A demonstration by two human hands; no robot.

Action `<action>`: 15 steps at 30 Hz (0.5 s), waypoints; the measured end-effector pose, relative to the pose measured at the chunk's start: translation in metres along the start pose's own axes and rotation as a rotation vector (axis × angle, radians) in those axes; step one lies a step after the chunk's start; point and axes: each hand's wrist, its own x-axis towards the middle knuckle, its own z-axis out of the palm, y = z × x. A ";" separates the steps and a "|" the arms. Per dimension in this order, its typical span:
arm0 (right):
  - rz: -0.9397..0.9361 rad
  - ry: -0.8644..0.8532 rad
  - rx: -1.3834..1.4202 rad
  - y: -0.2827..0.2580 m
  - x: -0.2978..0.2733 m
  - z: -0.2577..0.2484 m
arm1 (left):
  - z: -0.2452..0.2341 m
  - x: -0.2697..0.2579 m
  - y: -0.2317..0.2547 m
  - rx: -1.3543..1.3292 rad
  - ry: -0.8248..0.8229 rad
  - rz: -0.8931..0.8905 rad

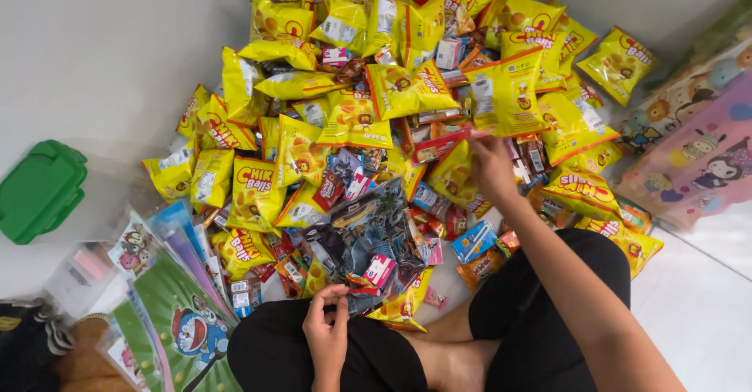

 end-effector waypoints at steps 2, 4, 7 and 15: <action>0.025 -0.018 -0.083 0.030 0.000 0.027 | 0.001 0.000 -0.001 0.011 -0.012 -0.024; 0.035 -0.043 -0.163 0.023 0.006 0.035 | 0.003 0.001 -0.003 0.019 -0.007 -0.047; 0.089 0.105 -0.054 -0.027 0.018 0.016 | 0.001 0.000 -0.007 -0.022 0.000 0.002; 0.424 0.037 0.034 0.061 0.084 0.061 | 0.000 0.003 -0.003 0.001 -0.012 -0.056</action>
